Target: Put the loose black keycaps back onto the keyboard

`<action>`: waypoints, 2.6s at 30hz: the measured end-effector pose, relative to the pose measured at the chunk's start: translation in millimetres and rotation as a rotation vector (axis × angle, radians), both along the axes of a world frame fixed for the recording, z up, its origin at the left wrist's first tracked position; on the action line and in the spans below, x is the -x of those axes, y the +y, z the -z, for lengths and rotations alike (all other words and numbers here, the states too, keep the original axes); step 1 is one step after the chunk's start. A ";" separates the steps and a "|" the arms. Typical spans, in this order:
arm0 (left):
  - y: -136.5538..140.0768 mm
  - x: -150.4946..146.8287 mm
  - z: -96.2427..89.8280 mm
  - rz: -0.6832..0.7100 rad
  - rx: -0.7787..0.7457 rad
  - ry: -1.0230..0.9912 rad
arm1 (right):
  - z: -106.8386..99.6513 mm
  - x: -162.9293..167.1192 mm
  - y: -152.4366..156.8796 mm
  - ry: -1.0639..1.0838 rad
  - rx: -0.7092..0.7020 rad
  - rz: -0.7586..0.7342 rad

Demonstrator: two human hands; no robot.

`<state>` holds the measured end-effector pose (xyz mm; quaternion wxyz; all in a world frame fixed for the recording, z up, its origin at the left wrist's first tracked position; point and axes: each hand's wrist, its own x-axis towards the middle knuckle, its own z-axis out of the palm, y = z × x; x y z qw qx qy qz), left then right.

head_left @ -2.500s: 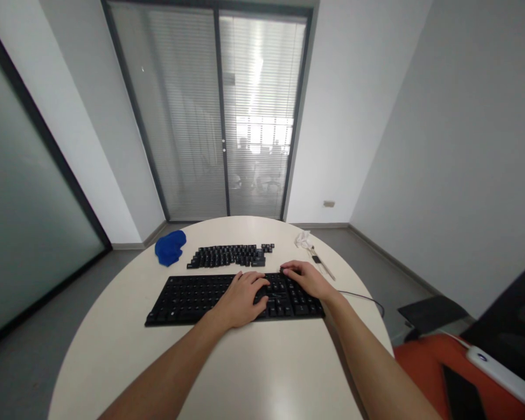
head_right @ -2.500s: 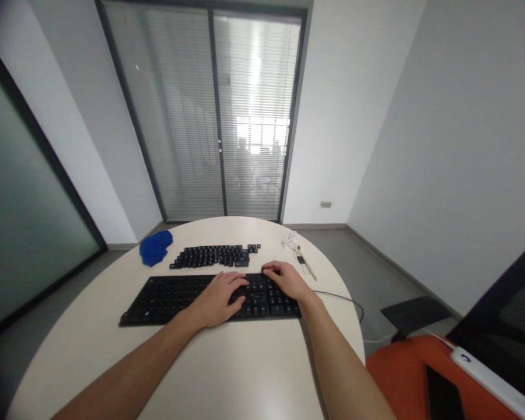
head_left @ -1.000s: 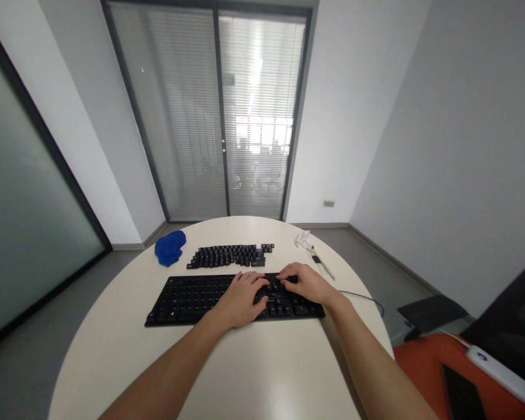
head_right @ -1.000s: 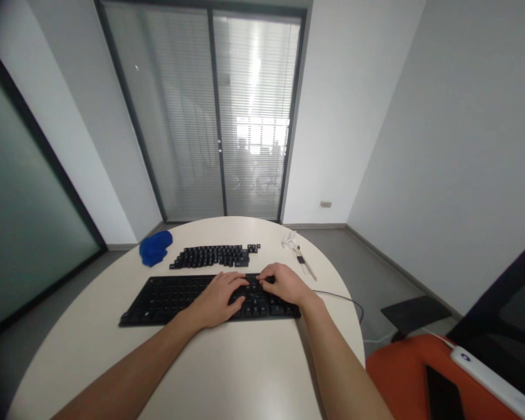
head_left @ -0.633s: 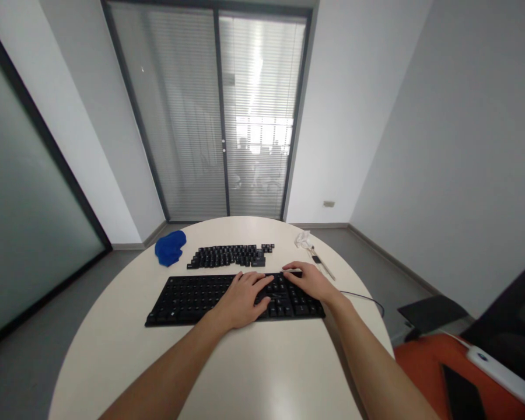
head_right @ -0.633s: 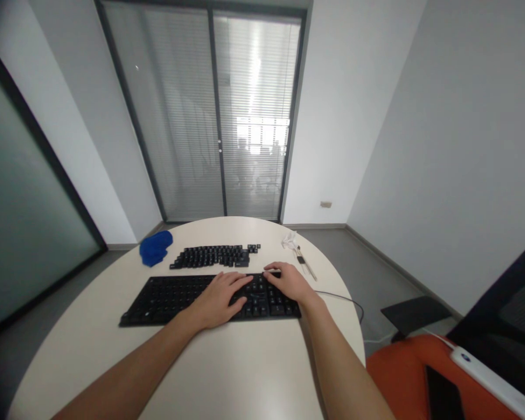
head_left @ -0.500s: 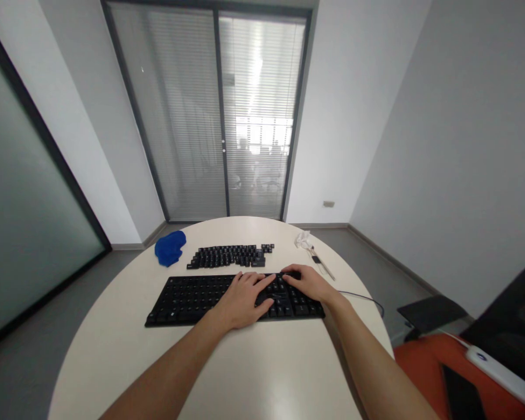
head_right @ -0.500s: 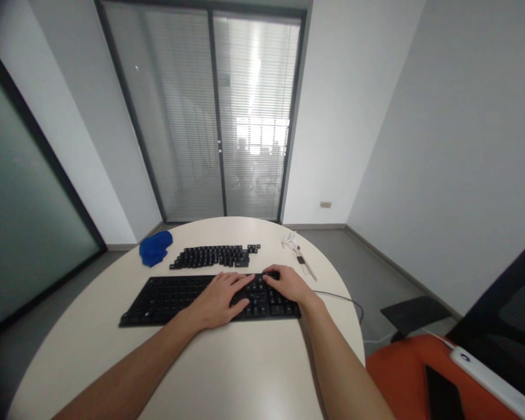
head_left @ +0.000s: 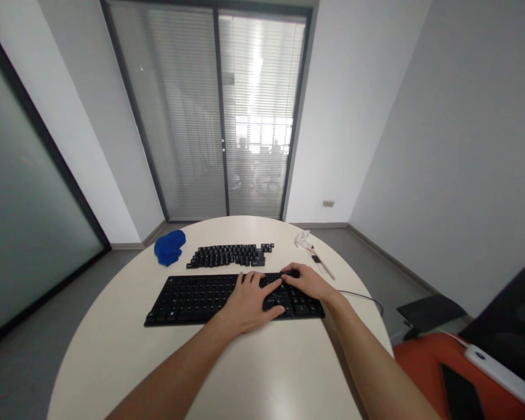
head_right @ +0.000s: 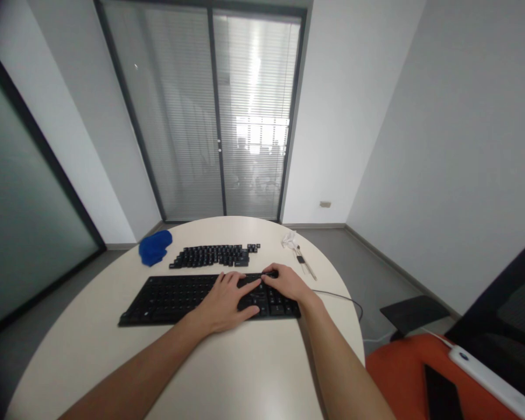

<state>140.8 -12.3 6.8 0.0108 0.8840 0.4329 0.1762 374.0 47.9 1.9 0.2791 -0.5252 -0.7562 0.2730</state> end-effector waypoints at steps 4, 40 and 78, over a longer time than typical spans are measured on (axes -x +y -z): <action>0.3 -0.3 0.4 -0.008 0.013 -0.001 | 2.2 0.9 4.1 0.035 0.049 0.019; 1.9 1.1 10.4 -0.043 0.079 0.008 | -9.2 38.9 71.7 -0.509 -0.046 0.101; -0.7 -1.0 8.9 -0.072 0.074 -0.013 | 9.3 -7.2 15.2 0.065 -0.149 0.044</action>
